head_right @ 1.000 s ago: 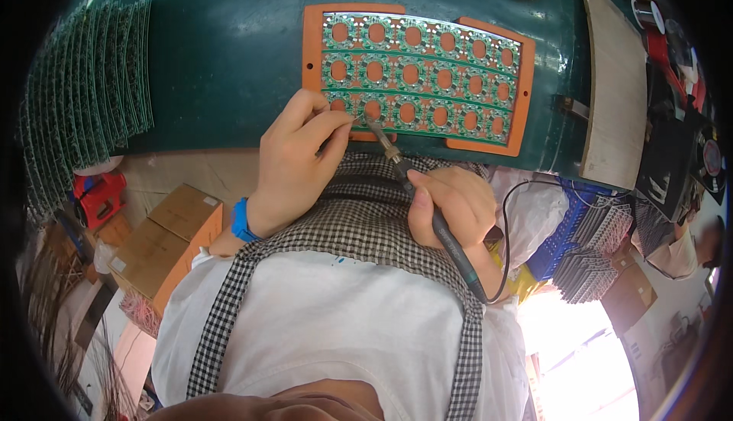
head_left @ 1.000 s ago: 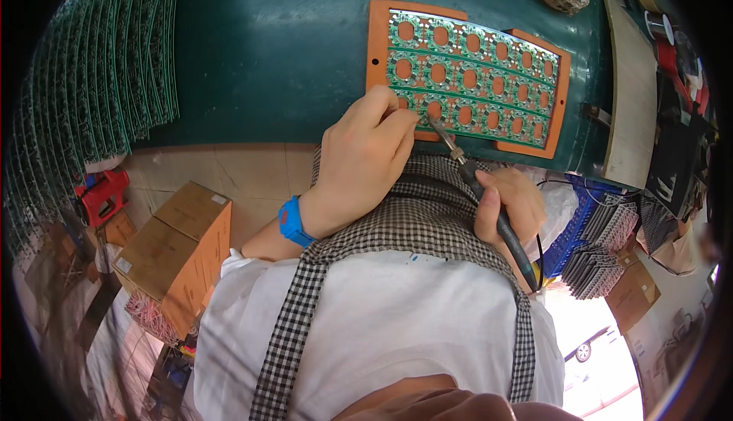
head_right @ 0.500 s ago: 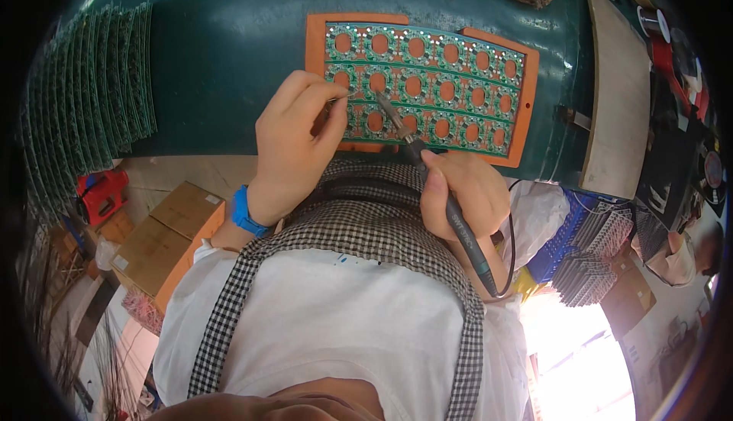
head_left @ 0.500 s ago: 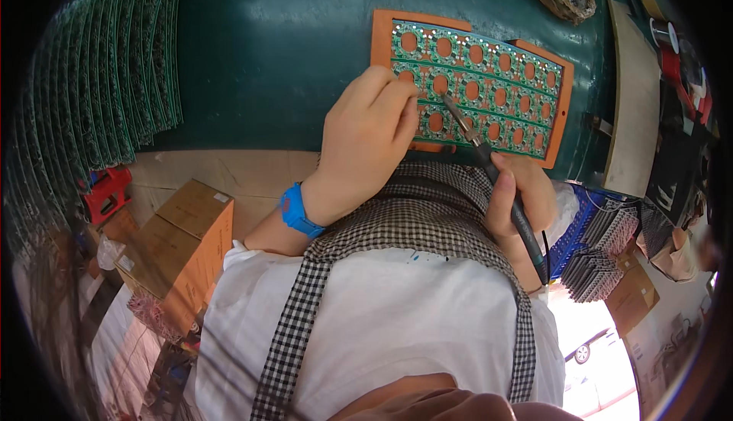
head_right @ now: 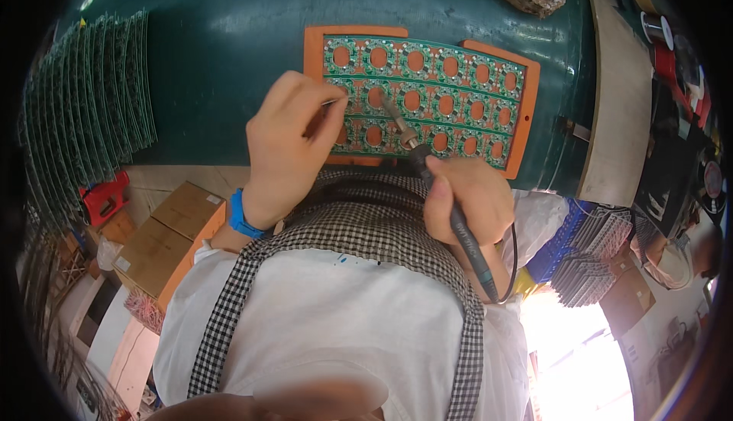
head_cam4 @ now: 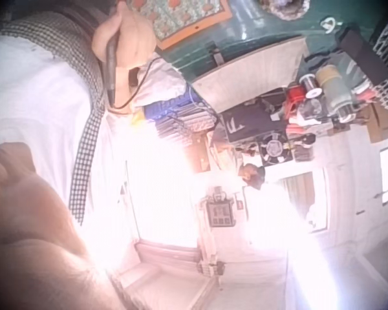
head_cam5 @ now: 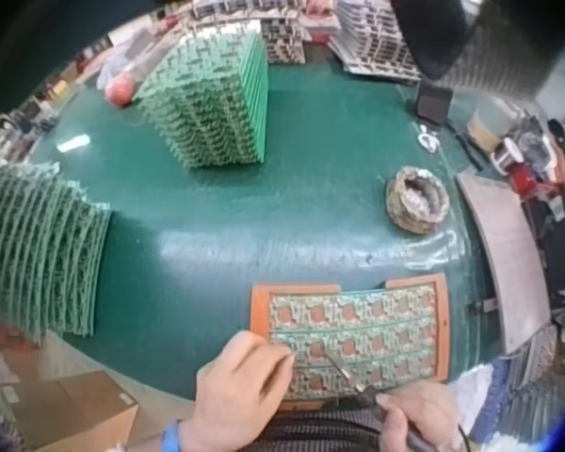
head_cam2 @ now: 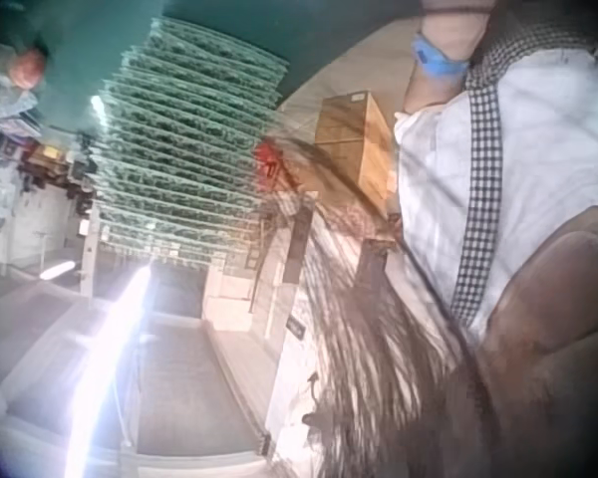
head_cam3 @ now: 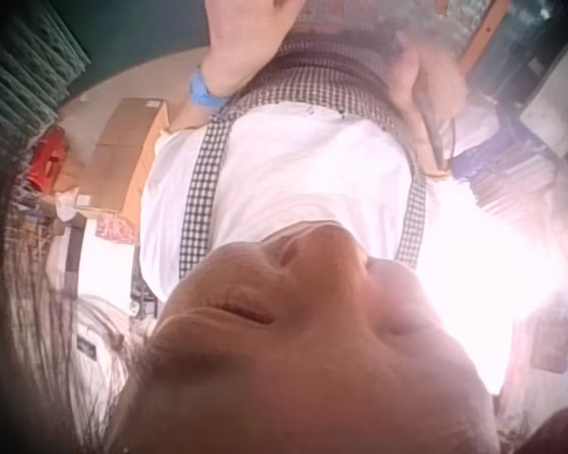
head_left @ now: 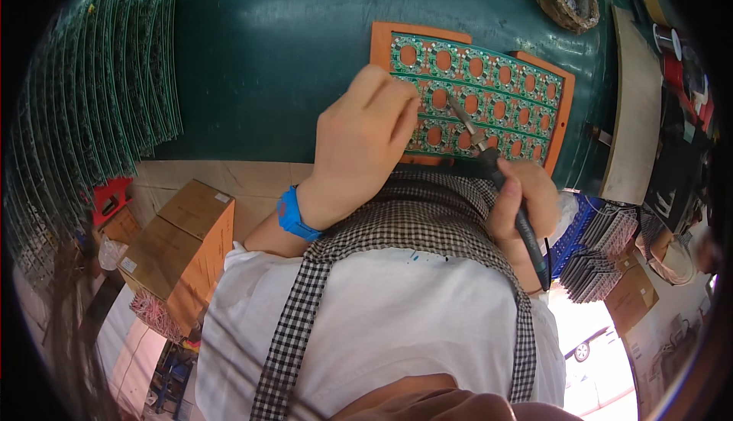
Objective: The person solders components onto a circuit board held in a jig using a soldering iron, stacks the board onto a pile, places a new circuit board into the jig, and solders components on the new board.
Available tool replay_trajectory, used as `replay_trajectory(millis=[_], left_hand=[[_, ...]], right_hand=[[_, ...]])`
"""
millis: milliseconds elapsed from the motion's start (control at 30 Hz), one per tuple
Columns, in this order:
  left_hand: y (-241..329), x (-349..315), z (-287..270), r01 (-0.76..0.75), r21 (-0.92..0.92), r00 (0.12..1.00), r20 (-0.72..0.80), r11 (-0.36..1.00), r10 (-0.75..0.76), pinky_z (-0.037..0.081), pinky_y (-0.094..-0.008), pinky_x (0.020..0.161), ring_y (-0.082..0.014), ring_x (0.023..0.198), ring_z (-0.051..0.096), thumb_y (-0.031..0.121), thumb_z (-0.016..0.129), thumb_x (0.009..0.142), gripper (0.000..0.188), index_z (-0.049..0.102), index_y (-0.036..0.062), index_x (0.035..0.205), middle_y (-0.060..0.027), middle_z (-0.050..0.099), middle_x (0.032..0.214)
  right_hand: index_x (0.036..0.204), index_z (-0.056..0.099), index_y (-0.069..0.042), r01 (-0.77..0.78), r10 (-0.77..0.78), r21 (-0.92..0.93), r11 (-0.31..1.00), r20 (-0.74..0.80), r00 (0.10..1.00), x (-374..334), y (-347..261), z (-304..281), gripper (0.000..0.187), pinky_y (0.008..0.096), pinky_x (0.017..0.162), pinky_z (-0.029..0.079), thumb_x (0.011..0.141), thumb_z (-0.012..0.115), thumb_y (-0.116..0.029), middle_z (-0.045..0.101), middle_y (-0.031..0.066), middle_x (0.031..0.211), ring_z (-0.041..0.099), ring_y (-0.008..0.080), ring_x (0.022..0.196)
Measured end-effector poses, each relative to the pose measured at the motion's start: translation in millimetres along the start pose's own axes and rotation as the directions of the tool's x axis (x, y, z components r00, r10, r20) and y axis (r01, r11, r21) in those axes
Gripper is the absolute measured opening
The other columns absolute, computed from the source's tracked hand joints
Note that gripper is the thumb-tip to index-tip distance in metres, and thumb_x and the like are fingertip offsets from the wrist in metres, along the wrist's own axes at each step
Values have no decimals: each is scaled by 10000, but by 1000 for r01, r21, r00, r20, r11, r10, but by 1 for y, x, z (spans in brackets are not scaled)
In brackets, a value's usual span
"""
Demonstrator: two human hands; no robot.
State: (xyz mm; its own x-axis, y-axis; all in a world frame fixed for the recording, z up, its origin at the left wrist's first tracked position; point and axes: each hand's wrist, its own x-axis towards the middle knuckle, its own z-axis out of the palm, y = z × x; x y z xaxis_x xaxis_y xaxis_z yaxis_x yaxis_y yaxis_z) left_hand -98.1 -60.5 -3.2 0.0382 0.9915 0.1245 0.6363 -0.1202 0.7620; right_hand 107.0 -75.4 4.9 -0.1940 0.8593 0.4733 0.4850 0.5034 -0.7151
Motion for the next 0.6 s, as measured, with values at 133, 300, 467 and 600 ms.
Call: replay_trajectory(millis=[133,300,467,600], left_hand=[[-9,15,9,-11,-15,998,-68,1000,10,479,-354,564,-252,661,578,31,622,799,91,572,28,875,-91,498,829],[-9,22,14,-23,2,999,-41,1000,23,481,-354,572,-259,680,586,36,623,799,96,573,24,881,-97,504,835],[-10,23,10,-57,22,998,-31,998,57,481,-352,574,-253,684,587,43,627,797,105,571,24,885,-87,501,830],[-7,28,4,23,37,997,-71,999,-21,473,-351,548,-257,654,581,42,621,797,91,559,33,863,-85,501,825]], right_hand=[[769,625,53,-115,122,-79,990,88,989,22,-3,4,56,301,537,519,730,604,19,663,145,695,650,242,574],[773,630,48,-49,53,-58,997,79,995,31,3,13,52,295,543,520,727,615,28,670,145,708,653,242,579],[783,640,42,-51,59,-79,996,102,993,28,2,13,70,291,532,513,718,621,25,669,134,701,648,234,568],[794,650,32,46,-43,-75,996,39,998,33,5,12,88,281,500,498,710,626,23,657,121,674,635,219,546]])
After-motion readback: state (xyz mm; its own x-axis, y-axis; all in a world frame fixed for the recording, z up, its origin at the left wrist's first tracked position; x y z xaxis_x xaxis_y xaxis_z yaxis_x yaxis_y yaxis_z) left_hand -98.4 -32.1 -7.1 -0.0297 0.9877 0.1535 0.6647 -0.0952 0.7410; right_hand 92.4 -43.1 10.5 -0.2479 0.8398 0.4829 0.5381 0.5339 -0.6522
